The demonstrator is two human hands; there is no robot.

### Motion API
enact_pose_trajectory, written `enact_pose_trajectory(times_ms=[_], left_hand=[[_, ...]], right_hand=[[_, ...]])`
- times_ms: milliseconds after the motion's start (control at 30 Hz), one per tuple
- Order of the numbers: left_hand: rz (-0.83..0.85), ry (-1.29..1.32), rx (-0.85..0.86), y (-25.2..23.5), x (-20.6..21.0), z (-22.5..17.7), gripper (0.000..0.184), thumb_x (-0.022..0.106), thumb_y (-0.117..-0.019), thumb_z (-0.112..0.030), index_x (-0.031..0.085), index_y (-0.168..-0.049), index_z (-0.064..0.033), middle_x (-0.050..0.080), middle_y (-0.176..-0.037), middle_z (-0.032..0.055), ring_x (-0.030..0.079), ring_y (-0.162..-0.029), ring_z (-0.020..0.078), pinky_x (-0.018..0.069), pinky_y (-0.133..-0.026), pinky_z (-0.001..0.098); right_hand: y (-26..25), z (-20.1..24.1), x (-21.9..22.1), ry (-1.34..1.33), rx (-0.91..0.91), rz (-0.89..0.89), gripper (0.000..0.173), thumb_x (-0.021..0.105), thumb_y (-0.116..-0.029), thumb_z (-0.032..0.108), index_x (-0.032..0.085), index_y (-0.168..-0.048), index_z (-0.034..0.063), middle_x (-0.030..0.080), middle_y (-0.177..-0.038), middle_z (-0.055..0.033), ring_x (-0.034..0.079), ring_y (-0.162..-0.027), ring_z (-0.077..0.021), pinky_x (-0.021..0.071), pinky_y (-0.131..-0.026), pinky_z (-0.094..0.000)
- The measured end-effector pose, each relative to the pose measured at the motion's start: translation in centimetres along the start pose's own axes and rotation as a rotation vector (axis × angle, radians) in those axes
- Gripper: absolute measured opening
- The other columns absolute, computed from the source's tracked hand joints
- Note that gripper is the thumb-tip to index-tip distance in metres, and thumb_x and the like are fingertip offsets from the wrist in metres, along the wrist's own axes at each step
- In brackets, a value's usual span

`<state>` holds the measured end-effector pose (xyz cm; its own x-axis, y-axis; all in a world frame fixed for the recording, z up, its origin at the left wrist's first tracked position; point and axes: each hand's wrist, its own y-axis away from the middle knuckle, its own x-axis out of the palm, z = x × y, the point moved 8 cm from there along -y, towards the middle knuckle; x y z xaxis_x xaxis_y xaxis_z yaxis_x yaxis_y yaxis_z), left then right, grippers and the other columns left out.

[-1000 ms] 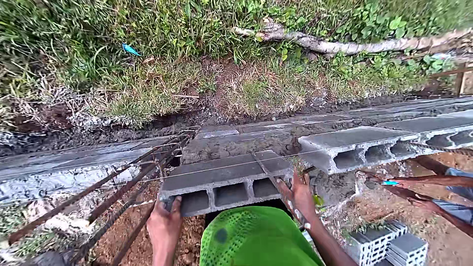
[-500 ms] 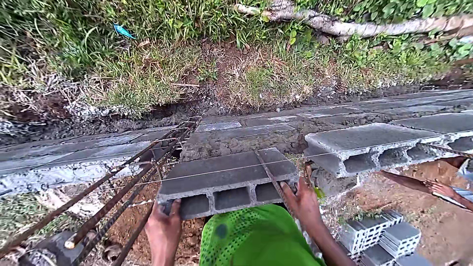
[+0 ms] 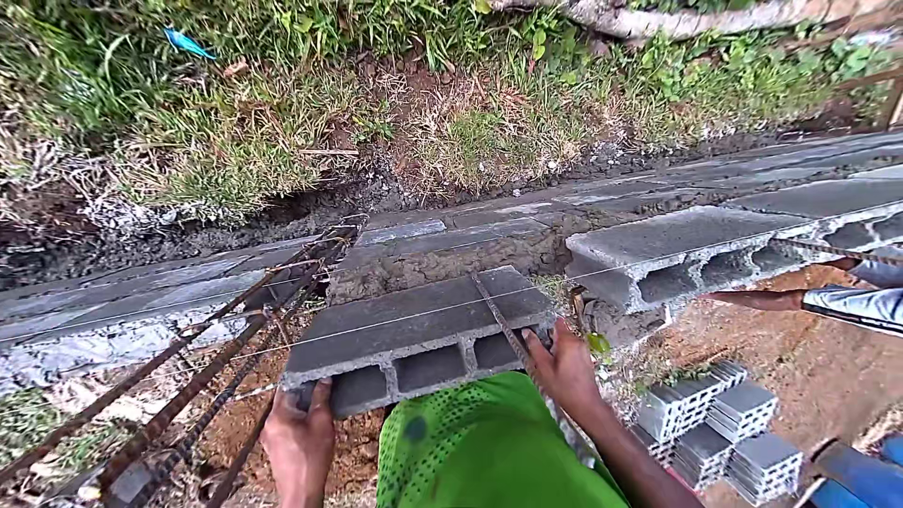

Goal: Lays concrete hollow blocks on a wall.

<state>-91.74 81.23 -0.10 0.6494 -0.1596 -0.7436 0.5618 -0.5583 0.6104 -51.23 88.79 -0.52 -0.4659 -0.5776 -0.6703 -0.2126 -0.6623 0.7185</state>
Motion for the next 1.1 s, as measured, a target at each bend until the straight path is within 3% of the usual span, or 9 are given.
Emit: enact_pose_trajectory(times_ms=[133,500,700,933,1100], left_hand=[[0.006,-0.008,-0.003,0.08,-0.09,-0.14,0.033,0.067,-0.0990,-0.021,0.066,-0.118,0.0056,0.070,-0.108,0.0265,0.068,-0.105,0.0405,0.0489,-0.093,0.0654],[-0.004,-0.013,0.037,0.08,-0.27,-0.54,0.031,0.067,-0.0998,-0.021,0.068,-0.116,0.0057,0.069,-0.111,0.0262,0.067,-0.107,0.0410,0.0476,-0.094,0.0660],[0.026,-0.038,-0.010,-0.03,-0.28,-0.08,0.039,0.066,-0.1006,-0.026,0.065,-0.122,0.0063,0.069,-0.112,0.0285,0.066,-0.110,0.0440,0.0469,-0.097,0.0671],[0.009,-0.074,-0.011,-0.17,-0.47,0.21,0.037,0.065,-0.1001,-0.028,0.067,-0.119,0.0045,0.070,-0.109,0.0262,0.067,-0.108,0.0423,0.0481,-0.097,0.0649],[0.016,-0.072,-0.010,0.14,-0.45,-0.32,0.033,0.067,-0.0999,-0.025,0.066,-0.112,0.0061,0.069,-0.104,0.0291,0.067,-0.103,0.0457,0.0475,-0.094,0.0665]], right_hand=[[0.14,0.07,-0.05,0.000,0.007,-0.004,0.054,0.059,-0.1009,0.042,0.063,-0.118,-0.0084,0.065,-0.072,-0.0150,0.067,-0.067,-0.0326,0.0553,-0.067,-0.0517],[0.21,0.37,0.10,-0.026,0.044,0.054,0.056,0.055,-0.1041,0.041,0.058,-0.133,-0.0075,0.071,-0.093,-0.0209,0.071,-0.087,-0.0382,0.0557,-0.080,-0.0560],[0.16,0.43,0.16,0.002,0.017,0.029,0.055,0.056,-0.1036,0.040,0.059,-0.128,-0.0094,0.070,-0.089,-0.0221,0.071,-0.087,-0.0391,0.0548,-0.082,-0.0568],[0.35,0.90,0.30,0.000,0.029,0.046,0.049,0.056,-0.1055,0.038,0.059,-0.129,-0.0043,0.071,-0.098,-0.0218,0.071,-0.100,-0.0383,0.0534,-0.092,-0.0563],[0.23,0.42,0.54,-0.038,-0.015,-0.012,0.048,0.057,-0.1053,0.037,0.059,-0.129,-0.0046,0.070,-0.105,-0.0272,0.067,-0.107,-0.0448,0.0492,-0.096,-0.0638]])
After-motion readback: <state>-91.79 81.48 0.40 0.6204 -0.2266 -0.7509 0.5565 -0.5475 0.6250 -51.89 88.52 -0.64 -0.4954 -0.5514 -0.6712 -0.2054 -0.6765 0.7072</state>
